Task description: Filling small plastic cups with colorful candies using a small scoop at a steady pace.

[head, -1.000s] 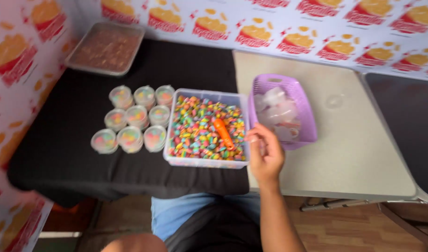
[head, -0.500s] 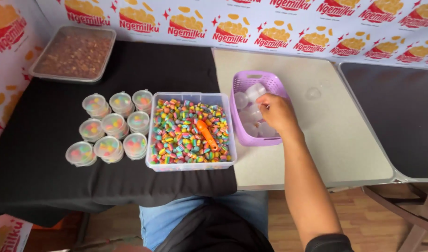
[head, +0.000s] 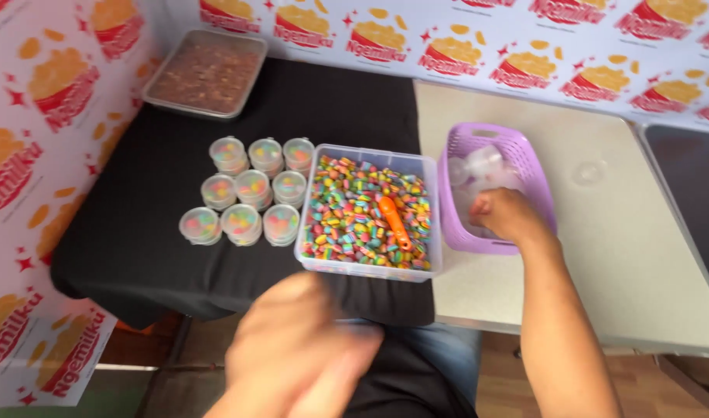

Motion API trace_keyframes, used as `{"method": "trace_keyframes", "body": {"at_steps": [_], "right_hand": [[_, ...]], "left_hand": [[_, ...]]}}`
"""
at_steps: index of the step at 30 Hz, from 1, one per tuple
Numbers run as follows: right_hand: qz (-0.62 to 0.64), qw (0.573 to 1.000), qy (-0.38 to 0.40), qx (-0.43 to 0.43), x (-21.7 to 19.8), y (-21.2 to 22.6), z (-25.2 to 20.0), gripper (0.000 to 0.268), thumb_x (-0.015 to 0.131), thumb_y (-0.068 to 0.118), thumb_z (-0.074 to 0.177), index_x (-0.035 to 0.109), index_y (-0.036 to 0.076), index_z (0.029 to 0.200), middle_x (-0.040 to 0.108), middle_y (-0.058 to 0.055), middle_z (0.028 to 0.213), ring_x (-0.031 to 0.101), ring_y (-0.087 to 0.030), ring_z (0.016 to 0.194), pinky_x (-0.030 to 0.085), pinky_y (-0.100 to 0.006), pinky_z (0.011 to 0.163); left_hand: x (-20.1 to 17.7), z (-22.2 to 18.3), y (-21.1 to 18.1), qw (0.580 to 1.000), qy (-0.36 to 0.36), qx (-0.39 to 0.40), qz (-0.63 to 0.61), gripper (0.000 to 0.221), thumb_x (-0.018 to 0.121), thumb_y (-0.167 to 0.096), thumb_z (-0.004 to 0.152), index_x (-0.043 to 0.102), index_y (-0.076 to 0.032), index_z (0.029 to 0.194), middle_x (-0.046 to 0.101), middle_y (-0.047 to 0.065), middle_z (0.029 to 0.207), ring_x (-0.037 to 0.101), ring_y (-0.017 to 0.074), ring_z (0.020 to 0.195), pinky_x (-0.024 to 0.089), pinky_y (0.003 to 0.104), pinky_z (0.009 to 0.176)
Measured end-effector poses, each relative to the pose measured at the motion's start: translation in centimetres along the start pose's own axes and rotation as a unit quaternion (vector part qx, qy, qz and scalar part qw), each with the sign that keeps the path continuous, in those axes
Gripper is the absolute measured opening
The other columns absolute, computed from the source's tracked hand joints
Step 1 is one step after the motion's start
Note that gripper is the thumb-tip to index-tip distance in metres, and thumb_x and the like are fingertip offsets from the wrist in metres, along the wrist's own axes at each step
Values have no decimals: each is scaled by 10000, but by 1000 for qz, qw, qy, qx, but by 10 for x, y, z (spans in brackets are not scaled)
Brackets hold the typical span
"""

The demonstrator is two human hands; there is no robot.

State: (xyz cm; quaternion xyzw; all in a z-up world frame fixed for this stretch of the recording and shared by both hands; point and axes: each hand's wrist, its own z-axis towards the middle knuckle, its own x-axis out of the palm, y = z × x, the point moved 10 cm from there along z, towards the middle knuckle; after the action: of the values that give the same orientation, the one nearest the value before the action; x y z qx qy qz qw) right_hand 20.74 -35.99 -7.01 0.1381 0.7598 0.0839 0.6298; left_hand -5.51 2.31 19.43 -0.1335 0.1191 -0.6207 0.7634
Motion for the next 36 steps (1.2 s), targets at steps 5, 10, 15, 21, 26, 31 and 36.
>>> {"method": "trace_keyframes", "body": {"at_steps": [5,10,15,21,26,31,36], "right_hand": [[-8,999,11,45,-12,11,-19,147,732,225,859,811,209,981,811,-9,1029,722,-246,992,545,-387,859],[7,1000,-26,13,-8,-6,-6,201,756,250,851,804,193,1038,814,-42,1042,714,-309,1112,571,-468,945],[53,997,-44,17,-18,8,-22,204,731,222,845,794,199,1038,816,-38,1006,739,-292,1055,567,-446,919],[92,987,-127,-16,-15,-9,-12,200,734,239,880,794,232,1071,795,-37,973,738,-248,982,574,-407,845],[115,970,-212,-41,-36,-5,-31,163,761,243,893,799,231,1051,768,-48,901,724,-254,923,561,-395,807],[101,900,-367,-213,-76,41,-64,130,792,156,925,796,242,1021,722,15,855,678,-203,869,534,-325,848],[95,844,-360,-386,-93,152,-117,73,718,205,980,784,201,1012,727,17,906,662,-251,869,510,-370,844]], "left_hand": [[59,-50,106,985,162,-57,-22,175,580,-167,979,744,-106,975,655,54,658,601,275,539,477,386,563],[77,-70,175,973,166,-155,-36,153,650,-156,928,776,-96,993,693,127,615,661,352,547,542,417,559],[73,-100,220,955,141,-259,-47,133,675,-119,913,788,-138,980,684,43,544,589,185,446,490,295,486],[74,-110,230,945,158,-286,-31,114,677,-84,897,772,-107,956,676,59,538,589,200,437,473,308,471],[77,-112,227,936,191,-297,-1,129,673,-100,883,777,-111,959,685,65,566,613,229,462,496,332,469],[77,-103,216,939,195,-283,6,139,673,-111,896,777,-103,988,722,89,643,651,249,505,522,346,489],[82,-92,204,949,209,-235,-25,545,861,-206,771,662,-85,1264,771,110,1015,734,317,694,590,412,601]]}}
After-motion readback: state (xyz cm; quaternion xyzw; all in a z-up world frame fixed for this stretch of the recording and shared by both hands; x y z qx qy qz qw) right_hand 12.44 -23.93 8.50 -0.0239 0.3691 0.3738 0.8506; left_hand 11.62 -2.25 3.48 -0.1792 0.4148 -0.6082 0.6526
